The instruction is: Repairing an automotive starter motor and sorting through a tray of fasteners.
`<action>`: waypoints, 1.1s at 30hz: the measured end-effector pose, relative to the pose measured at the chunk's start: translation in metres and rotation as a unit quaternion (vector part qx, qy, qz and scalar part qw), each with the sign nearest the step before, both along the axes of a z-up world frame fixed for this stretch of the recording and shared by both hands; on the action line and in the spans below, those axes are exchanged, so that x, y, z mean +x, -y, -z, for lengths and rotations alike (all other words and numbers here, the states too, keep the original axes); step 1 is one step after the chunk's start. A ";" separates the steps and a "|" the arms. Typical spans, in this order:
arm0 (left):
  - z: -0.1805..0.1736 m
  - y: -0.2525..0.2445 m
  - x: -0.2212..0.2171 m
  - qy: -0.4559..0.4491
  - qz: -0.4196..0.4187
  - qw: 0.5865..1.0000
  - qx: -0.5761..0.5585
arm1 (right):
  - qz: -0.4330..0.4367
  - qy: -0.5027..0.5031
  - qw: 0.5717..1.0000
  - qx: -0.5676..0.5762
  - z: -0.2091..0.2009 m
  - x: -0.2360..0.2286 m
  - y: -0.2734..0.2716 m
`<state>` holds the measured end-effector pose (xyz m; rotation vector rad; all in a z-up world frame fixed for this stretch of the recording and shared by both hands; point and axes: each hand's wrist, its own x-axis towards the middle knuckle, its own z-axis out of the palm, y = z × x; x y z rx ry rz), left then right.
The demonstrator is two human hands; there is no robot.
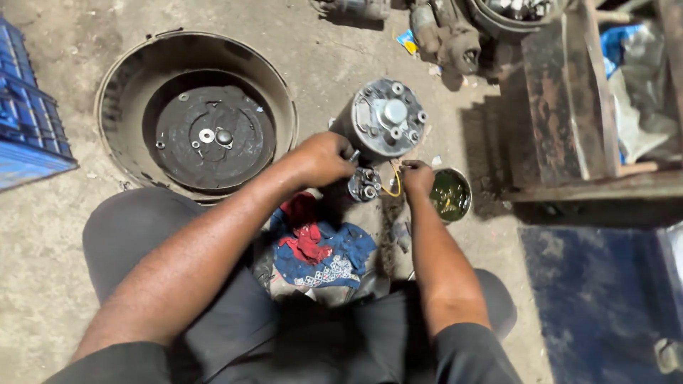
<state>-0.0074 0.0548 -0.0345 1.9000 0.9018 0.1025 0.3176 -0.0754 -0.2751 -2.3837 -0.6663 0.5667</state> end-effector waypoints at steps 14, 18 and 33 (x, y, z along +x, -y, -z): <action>-0.027 0.001 0.001 -0.041 0.002 0.997 -0.059 | 0.017 0.108 0.992 -0.065 -0.037 -0.050 -0.021; -0.028 0.001 -0.001 -0.045 0.008 0.998 -0.050 | 0.034 0.103 0.993 -0.051 -0.045 -0.052 -0.025; -0.035 0.002 -0.002 -0.045 0.007 0.998 -0.040 | 0.094 -0.525 0.727 0.432 -0.091 0.018 -0.021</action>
